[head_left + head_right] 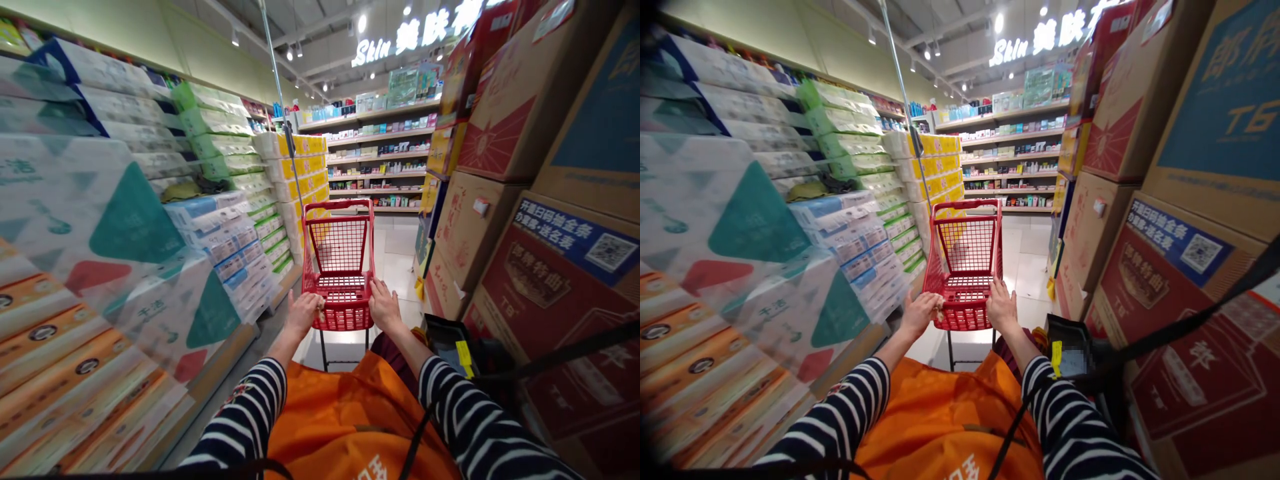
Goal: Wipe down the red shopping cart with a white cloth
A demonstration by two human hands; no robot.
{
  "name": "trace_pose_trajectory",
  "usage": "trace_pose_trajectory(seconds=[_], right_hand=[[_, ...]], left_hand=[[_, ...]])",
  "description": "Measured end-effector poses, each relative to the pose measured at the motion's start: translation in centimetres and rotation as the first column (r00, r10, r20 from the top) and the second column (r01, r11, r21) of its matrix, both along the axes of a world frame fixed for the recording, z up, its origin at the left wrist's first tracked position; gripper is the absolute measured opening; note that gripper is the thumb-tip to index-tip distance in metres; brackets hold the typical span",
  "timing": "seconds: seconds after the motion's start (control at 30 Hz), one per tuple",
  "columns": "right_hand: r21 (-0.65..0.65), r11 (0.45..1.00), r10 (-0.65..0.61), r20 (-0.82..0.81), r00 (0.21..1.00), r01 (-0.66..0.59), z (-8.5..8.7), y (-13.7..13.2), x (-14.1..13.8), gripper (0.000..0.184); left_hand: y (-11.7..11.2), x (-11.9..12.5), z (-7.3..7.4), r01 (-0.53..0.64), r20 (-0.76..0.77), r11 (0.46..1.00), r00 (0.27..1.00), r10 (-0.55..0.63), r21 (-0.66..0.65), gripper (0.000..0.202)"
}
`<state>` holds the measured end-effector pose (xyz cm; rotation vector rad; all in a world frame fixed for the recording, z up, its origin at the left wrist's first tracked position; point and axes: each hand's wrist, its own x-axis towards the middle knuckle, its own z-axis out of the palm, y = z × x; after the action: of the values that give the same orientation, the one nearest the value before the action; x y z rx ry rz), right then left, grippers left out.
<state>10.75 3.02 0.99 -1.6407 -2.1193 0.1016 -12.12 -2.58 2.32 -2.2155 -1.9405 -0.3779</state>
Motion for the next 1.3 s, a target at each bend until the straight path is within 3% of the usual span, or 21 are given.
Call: trace_pose_trajectory(seconds=[0.1,0.3,0.6,0.7,0.9,1.0,1.1,1.23,1.3], right_hand=[[0.002,0.999,-0.047,-0.054,0.997,0.047,-0.1,0.3,-0.3,0.051],[0.046,0.997,-0.067,-0.055,0.996,0.069,-0.8,0.1,-1.0,0.050],[0.059,0.991,-0.109,-0.126,0.986,0.117,-1.8,0.5,-0.6,0.053],[0.066,0.992,-0.095,-0.149,0.984,0.106,-2.0,0.3,-0.5,0.053],[0.077,0.994,-0.062,-0.166,0.984,0.075,-2.4,-0.6,-1.3,0.055],[0.056,0.997,-0.044,-0.180,0.983,0.055,-2.5,-1.1,-2.0,0.054],[0.057,0.998,-0.010,-0.169,0.985,0.020,-2.7,-1.5,-2.4,0.053],[0.119,0.993,0.027,-0.160,0.987,-0.008,-3.2,-1.7,-2.3,0.053],[0.180,0.984,0.047,-0.175,0.983,-0.015,-3.4,-1.7,-1.8,0.054]], left_hand=[[0.2,-0.2,-0.2,-0.047,0.018,0.999,0.999,0.046,0.011,0.034],[0.0,1.6,-1.2,-0.072,0.108,0.996,0.992,0.065,0.061,0.033],[0.4,3.5,-2.6,0.043,0.203,0.974,0.975,-0.089,0.224,0.028],[0.1,3.6,-2.2,0.083,0.190,0.981,0.975,-0.117,0.177,0.029],[-1.6,0.1,-1.3,-0.111,0.102,0.994,0.989,0.109,0.017,0.045],[-1.7,-0.7,-1.2,-0.069,0.082,0.998,0.994,0.070,-0.009,0.044],[-1.0,1.6,-1.4,0.017,0.107,1.000,0.994,-0.016,-0.011,0.044],[0.3,8.0,-1.8,0.060,0.073,0.995,0.995,-0.066,0.074,0.049],[0.7,10.0,-1.9,0.077,0.029,0.990,0.996,-0.081,0.114,0.049]])
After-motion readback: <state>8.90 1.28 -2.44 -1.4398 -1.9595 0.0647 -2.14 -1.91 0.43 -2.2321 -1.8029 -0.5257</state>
